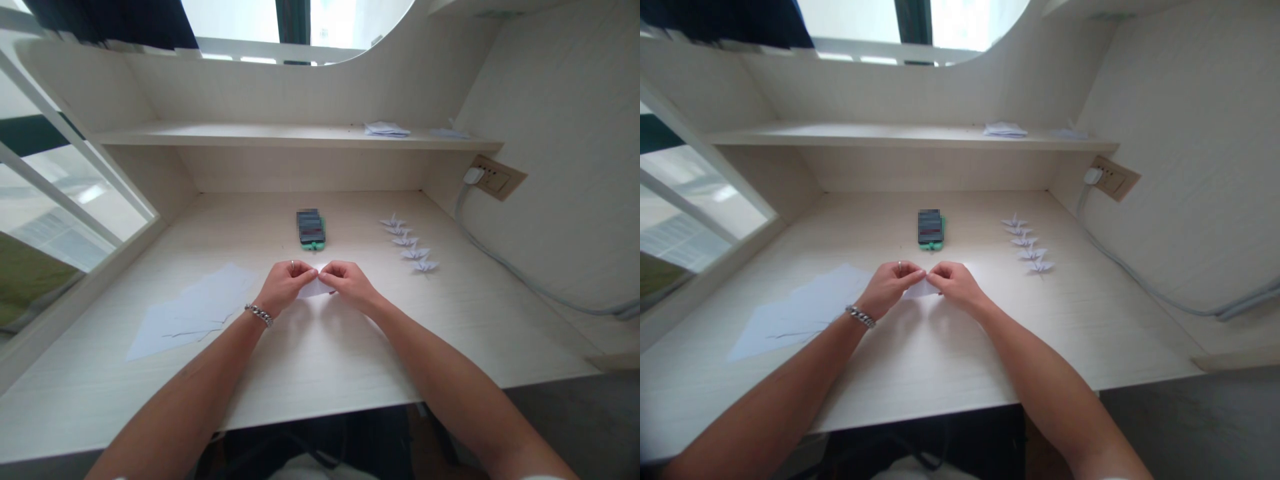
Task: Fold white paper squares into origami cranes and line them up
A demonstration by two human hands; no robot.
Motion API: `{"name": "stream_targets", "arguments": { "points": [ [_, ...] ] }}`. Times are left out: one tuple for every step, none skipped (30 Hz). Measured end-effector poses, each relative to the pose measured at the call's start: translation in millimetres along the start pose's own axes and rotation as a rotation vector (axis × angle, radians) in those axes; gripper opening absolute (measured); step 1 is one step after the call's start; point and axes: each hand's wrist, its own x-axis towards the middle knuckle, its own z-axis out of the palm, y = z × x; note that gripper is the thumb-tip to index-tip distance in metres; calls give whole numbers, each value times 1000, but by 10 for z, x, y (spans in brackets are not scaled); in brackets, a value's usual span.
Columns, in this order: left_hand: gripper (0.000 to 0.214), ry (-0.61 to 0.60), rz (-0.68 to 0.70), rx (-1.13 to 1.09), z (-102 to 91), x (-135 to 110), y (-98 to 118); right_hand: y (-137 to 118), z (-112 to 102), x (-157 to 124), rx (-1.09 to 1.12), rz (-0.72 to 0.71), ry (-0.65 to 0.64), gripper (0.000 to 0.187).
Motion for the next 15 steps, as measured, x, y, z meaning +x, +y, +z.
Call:
{"name": "stream_targets", "arguments": {
  "points": [
    [28, -9, -6, 6, 7, -5, 7, 4, 1, -1, -19, -15, 4, 21],
    [28, -14, -12, 8, 14, -10, 14, 6, 0, -2, -30, -26, 10, 21],
    [27, -16, -16, 6, 17, -12, 21, 5, -2, -3, -27, -29, 13, 21],
    [27, -15, -19, 1, 16, -13, 28, 1, -6, -3, -8, -22, 12, 21],
    [27, -7, -21, -8, 10, -12, 34, -6, -11, -3, 24, -5, 9, 21],
    [26, 7, -24, -19, -2, -8, 41, -15, -16, -4, 59, 14, 7, 21],
    [26, 23, -31, -34, -17, -2, 46, -26, -21, -4, 91, 31, 5, 21],
    [26, 40, -39, -51, -35, 4, 51, -38, -26, -5, 116, 43, 4, 21],
    [26, 55, -47, -75, -54, 12, 54, -51, -29, -6, 134, 47, 6, 21],
    [26, 65, -54, -103, -71, 19, 55, -63, -32, -8, 147, 48, 7, 21],
    [27, 72, -60, -132, -85, 25, 53, -75, -33, -11, 159, 50, 8, 22],
    [27, 74, -65, -158, -96, 31, 49, -86, -32, -13, 170, 55, 12, 22],
    [28, 75, -69, -180, -102, 35, 44, -95, -31, -16, 182, 60, 17, 23],
    [28, 76, -73, -195, -105, 39, 37, -103, -29, -18, 192, 65, 21, 23],
    [29, 74, -76, -204, -106, 43, 29, -109, -26, -20, 200, 70, 23, 23]
  ]
}}
